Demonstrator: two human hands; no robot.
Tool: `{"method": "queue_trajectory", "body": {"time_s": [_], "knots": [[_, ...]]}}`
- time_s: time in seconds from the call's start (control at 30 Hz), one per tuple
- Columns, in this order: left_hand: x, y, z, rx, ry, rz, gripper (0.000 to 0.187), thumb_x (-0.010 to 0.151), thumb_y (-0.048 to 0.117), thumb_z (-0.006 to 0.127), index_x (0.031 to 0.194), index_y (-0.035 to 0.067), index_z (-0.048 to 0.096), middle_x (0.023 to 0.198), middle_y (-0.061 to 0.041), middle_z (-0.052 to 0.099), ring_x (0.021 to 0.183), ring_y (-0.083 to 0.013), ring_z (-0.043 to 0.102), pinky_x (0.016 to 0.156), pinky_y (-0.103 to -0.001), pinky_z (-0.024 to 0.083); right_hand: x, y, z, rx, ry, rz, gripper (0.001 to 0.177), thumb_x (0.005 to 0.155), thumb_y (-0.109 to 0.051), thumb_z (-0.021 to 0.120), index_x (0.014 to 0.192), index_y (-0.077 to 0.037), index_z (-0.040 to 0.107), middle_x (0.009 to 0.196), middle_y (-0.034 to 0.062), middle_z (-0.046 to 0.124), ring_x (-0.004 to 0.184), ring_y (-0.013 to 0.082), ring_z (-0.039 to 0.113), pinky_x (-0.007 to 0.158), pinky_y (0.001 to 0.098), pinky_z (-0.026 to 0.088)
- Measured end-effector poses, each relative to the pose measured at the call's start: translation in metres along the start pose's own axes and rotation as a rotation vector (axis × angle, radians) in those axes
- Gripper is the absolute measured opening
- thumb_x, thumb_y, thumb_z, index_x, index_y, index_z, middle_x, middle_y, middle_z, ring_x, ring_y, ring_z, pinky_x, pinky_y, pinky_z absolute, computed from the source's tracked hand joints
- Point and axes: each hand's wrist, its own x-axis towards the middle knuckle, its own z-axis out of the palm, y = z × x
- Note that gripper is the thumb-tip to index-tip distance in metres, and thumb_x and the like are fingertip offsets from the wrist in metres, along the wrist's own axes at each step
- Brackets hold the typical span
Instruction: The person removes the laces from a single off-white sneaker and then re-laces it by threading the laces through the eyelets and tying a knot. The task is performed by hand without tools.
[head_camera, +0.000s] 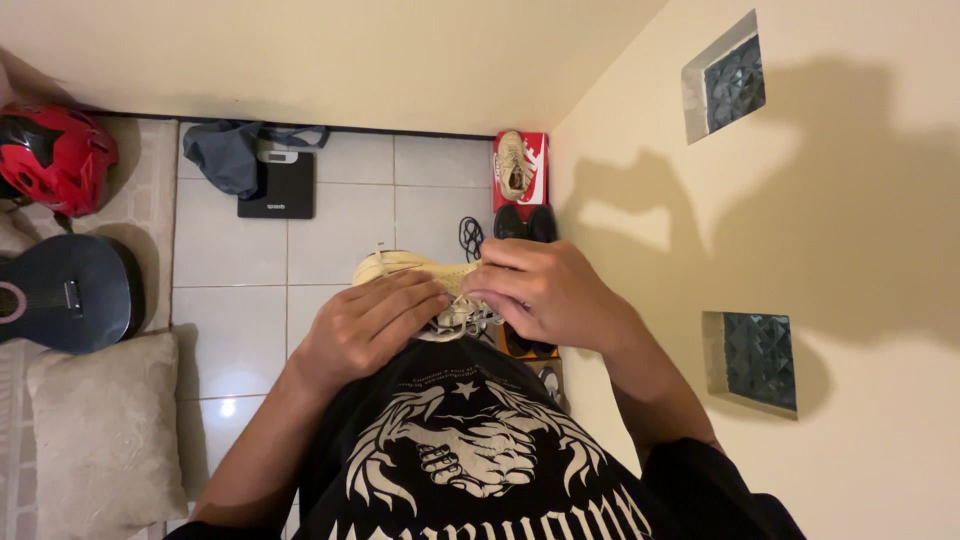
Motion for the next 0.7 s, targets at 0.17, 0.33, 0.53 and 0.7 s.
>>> {"method": "queue_trajectory", "body": {"time_s": [0.17,0.33,0.53,0.7], "knots": [[-0.002,0.0,0.002,-0.012,0.009,-0.002,0.026,0.082,0.005,0.073,0.107,-0.002,0.073,0.108,-0.014,0.073,0.105,-0.0311,0.074,0.092,-0.04,0.062,0.001,0.001,0.0,-0.059,-0.044,-0.026,0.013,0.084,-0.007,0.075,0.096,-0.01,0.072,0.087,0.0038,0.057,0.076,0.021,0.064,0.059,0.036,0.049],[-0.004,-0.006,0.014,-0.207,0.018,-0.202,0.023,0.081,-0.002,0.07,0.104,-0.001,0.072,0.104,-0.014,0.076,0.096,-0.0289,0.077,0.086,-0.037,0.062,0.004,0.009,0.013,-0.098,-0.112,-0.043,0.021,0.079,-0.001,0.069,0.097,-0.012,0.073,0.089,0.0026,0.059,0.082,0.02,0.067,0.058,0.0353,0.05],[-0.004,-0.014,0.029,-0.544,-0.009,-0.843,0.012,0.087,-0.003,0.072,0.097,0.0,0.078,0.088,-0.011,0.08,0.076,-0.0161,0.077,0.071,-0.029,0.061,0.008,0.04,0.029,0.29,-0.105,0.065,0.012,0.097,-0.003,0.061,0.105,-0.004,0.07,0.105,0.0085,0.062,0.097,0.0248,0.063,0.087,0.0362,0.051],[-0.003,-0.022,0.042,-0.753,0.039,-1.072,0.008,0.091,0.0,0.071,0.096,-0.003,0.076,0.085,-0.011,0.081,0.078,-0.0098,0.074,0.07,-0.026,0.061,0.003,0.044,0.045,0.38,-0.134,0.203,0.014,0.102,-0.005,0.057,0.114,-0.003,0.065,0.105,0.0115,0.062,0.098,0.025,0.062,0.089,0.0362,0.05]]}}
